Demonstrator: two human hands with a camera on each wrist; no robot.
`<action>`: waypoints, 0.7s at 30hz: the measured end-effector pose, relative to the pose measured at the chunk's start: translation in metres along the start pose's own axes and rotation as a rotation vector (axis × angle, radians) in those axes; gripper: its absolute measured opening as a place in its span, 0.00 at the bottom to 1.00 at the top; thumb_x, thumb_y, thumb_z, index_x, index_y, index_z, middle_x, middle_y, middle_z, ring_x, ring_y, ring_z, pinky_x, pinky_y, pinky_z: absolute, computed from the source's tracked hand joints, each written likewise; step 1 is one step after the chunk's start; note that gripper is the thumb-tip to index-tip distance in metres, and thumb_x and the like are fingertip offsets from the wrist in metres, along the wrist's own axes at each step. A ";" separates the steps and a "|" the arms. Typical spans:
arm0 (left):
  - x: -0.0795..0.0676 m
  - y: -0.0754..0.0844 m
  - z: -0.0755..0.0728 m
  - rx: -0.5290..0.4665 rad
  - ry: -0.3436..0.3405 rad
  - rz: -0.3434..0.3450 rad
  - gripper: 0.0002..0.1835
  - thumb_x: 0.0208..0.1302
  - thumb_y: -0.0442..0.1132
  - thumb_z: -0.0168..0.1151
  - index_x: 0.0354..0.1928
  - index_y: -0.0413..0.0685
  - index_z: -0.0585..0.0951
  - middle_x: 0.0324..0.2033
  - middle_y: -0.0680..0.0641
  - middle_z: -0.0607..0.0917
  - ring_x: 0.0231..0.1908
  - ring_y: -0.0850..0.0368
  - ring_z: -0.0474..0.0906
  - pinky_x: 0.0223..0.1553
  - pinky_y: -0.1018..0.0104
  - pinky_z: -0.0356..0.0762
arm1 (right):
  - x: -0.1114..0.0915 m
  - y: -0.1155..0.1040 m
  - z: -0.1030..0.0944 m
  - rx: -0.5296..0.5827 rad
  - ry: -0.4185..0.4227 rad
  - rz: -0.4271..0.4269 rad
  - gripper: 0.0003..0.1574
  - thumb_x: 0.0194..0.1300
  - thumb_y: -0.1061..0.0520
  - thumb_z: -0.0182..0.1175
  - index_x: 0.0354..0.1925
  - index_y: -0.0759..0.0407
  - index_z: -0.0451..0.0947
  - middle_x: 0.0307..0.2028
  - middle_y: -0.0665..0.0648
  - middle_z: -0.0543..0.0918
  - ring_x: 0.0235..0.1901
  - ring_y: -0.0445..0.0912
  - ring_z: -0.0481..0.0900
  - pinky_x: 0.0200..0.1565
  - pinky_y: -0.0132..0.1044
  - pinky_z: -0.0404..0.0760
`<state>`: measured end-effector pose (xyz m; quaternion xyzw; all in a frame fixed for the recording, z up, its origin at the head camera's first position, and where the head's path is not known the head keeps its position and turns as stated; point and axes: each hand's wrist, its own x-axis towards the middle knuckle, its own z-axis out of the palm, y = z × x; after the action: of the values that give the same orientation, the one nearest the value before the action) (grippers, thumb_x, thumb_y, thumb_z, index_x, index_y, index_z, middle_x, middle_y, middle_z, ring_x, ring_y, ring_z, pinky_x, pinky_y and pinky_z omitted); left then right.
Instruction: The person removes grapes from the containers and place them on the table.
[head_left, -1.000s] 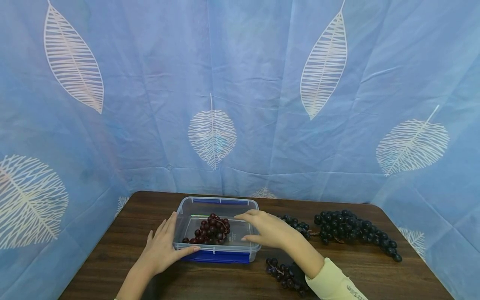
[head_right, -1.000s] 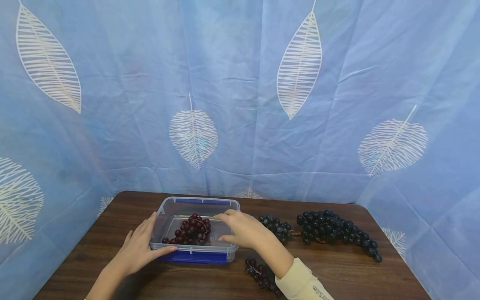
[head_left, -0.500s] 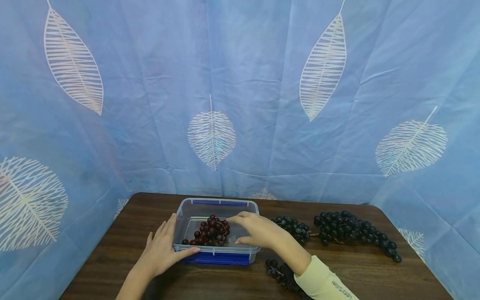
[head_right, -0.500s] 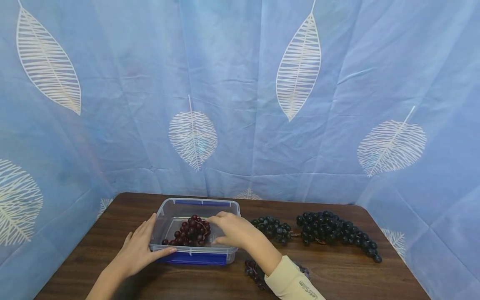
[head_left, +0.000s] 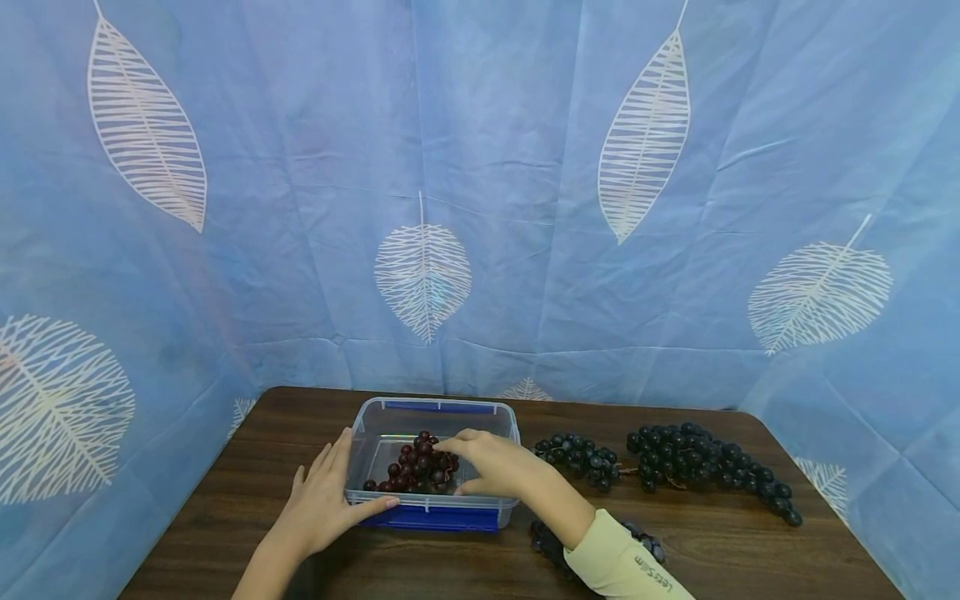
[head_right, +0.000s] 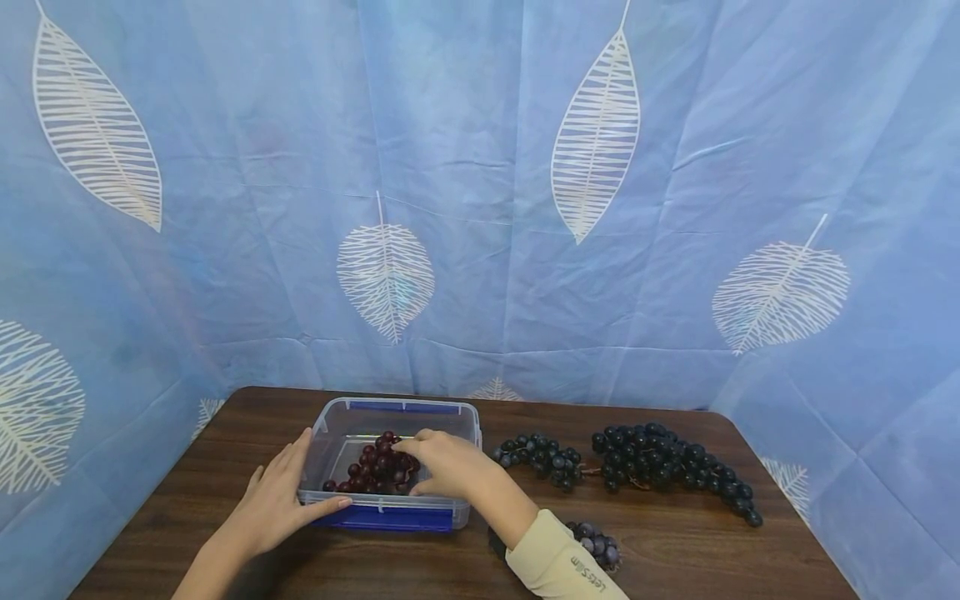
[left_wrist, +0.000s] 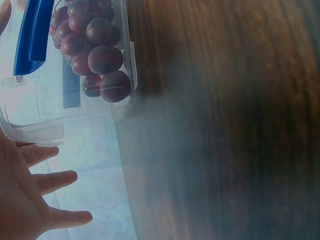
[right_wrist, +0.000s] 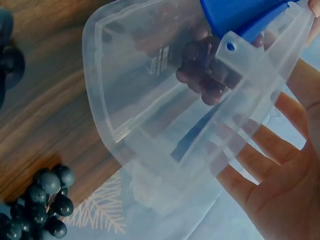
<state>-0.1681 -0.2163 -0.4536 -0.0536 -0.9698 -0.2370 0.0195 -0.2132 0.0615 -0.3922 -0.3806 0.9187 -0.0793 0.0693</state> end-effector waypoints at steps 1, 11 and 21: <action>0.000 0.000 0.000 0.001 0.003 0.003 0.69 0.52 0.81 0.57 0.80 0.41 0.42 0.77 0.33 0.52 0.73 0.26 0.50 0.61 0.16 0.43 | 0.001 -0.001 0.001 -0.004 -0.002 0.002 0.42 0.62 0.47 0.71 0.71 0.44 0.69 0.66 0.54 0.74 0.61 0.49 0.78 0.56 0.41 0.81; -0.002 -0.001 0.000 0.021 0.012 0.020 0.67 0.54 0.80 0.57 0.80 0.40 0.44 0.78 0.34 0.51 0.73 0.27 0.51 0.61 0.17 0.46 | 0.015 -0.009 0.011 -0.040 -0.001 0.012 0.43 0.60 0.48 0.73 0.71 0.43 0.69 0.66 0.54 0.75 0.62 0.50 0.77 0.53 0.40 0.83; -0.001 -0.002 0.001 0.014 0.012 0.022 0.68 0.53 0.80 0.57 0.80 0.40 0.44 0.78 0.34 0.51 0.74 0.28 0.51 0.61 0.17 0.46 | 0.023 -0.011 0.015 -0.064 -0.015 0.031 0.45 0.57 0.49 0.75 0.71 0.41 0.70 0.66 0.55 0.74 0.63 0.51 0.76 0.53 0.41 0.83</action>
<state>-0.1675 -0.2173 -0.4550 -0.0629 -0.9707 -0.2302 0.0282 -0.2190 0.0365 -0.4060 -0.3690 0.9260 -0.0460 0.0653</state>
